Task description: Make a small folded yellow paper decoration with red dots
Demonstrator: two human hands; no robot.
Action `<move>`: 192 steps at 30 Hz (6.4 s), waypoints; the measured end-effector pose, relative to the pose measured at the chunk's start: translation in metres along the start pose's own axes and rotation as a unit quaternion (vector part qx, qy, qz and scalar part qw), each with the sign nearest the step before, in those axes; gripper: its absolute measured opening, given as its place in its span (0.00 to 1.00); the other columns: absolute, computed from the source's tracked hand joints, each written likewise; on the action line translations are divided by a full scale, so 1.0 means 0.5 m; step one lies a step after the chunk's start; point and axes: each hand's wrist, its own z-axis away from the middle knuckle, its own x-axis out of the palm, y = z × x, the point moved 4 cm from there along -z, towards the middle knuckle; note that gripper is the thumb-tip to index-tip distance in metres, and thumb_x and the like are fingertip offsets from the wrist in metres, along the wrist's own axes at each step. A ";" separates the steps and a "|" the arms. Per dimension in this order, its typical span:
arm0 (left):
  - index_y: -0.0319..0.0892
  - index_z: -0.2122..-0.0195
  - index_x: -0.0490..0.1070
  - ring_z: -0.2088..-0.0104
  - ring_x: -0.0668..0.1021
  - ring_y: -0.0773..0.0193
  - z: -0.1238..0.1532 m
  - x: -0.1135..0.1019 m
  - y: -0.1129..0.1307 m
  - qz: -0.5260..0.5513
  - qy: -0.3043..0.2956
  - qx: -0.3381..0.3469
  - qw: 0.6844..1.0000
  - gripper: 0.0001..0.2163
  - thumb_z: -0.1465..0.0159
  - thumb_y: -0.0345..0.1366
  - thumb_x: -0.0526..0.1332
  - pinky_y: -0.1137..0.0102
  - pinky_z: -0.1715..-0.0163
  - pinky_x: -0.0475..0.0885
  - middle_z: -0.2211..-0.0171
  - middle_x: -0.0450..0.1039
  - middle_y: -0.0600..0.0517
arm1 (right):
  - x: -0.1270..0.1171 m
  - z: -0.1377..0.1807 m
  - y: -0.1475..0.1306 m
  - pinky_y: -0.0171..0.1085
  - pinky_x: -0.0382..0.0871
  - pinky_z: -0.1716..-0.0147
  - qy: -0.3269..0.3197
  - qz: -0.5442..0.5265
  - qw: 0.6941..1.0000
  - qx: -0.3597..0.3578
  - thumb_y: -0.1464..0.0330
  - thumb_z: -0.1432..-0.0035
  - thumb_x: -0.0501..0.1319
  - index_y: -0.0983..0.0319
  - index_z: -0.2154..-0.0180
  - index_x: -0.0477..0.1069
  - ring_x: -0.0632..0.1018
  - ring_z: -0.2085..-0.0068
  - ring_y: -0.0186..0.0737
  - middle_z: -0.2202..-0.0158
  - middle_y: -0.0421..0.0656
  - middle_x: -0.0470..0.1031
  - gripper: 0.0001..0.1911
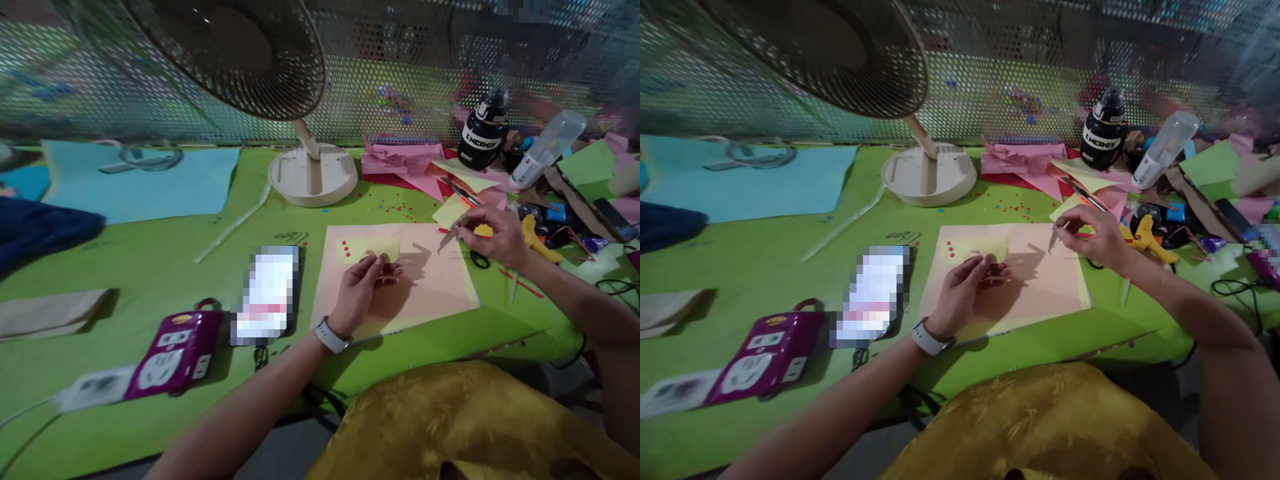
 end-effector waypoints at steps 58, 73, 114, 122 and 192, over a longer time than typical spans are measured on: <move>0.40 0.69 0.76 0.68 0.82 0.61 0.006 0.008 0.009 0.020 -0.023 -0.042 0.999 0.20 0.46 0.55 0.69 0.67 0.65 0.78 0.69 0.81 0.47 | 0.235 -0.201 0.196 0.42 0.77 0.59 -0.068 -0.145 0.978 0.132 0.55 0.40 0.61 0.59 0.56 0.77 0.82 0.61 0.42 0.64 0.44 0.81 0.17; 0.40 0.68 0.76 0.69 0.82 0.64 0.008 0.008 0.008 0.020 -0.029 -0.046 0.998 0.20 0.45 0.54 0.69 0.70 0.65 0.78 0.68 0.82 0.48 | 0.235 -0.215 0.200 0.41 0.78 0.58 -0.080 -0.175 0.974 0.121 0.54 0.41 0.61 0.59 0.60 0.77 0.83 0.59 0.43 0.60 0.45 0.81 0.17; 0.39 0.65 0.75 0.62 0.84 0.55 0.004 0.014 0.004 0.014 -0.025 -0.036 0.999 0.22 0.47 0.55 0.69 0.63 0.60 0.78 0.63 0.82 0.44 | 0.122 -0.004 -0.035 0.42 0.79 0.60 -0.095 -0.052 0.994 0.000 0.63 0.38 0.61 0.50 0.55 0.79 0.83 0.60 0.42 0.55 0.38 0.82 0.11; 0.39 0.66 0.73 0.63 0.84 0.57 0.007 0.017 0.008 0.026 -0.025 -0.037 0.999 0.21 0.46 0.54 0.70 0.64 0.59 0.79 0.65 0.82 0.45 | 0.109 0.009 -0.038 0.43 0.81 0.61 -0.039 -0.141 0.988 0.051 0.63 0.40 0.63 0.52 0.56 0.79 0.83 0.59 0.42 0.57 0.40 0.83 0.10; 0.40 0.69 0.73 0.68 0.83 0.62 0.009 0.025 0.003 0.012 -0.059 -0.025 0.998 0.21 0.47 0.54 0.70 0.68 0.62 0.79 0.69 0.82 0.48 | 0.147 0.031 -0.005 0.30 0.74 0.76 0.034 -0.362 0.897 0.253 0.56 0.42 0.65 0.60 0.59 0.72 0.84 0.70 0.37 0.67 0.42 0.82 0.16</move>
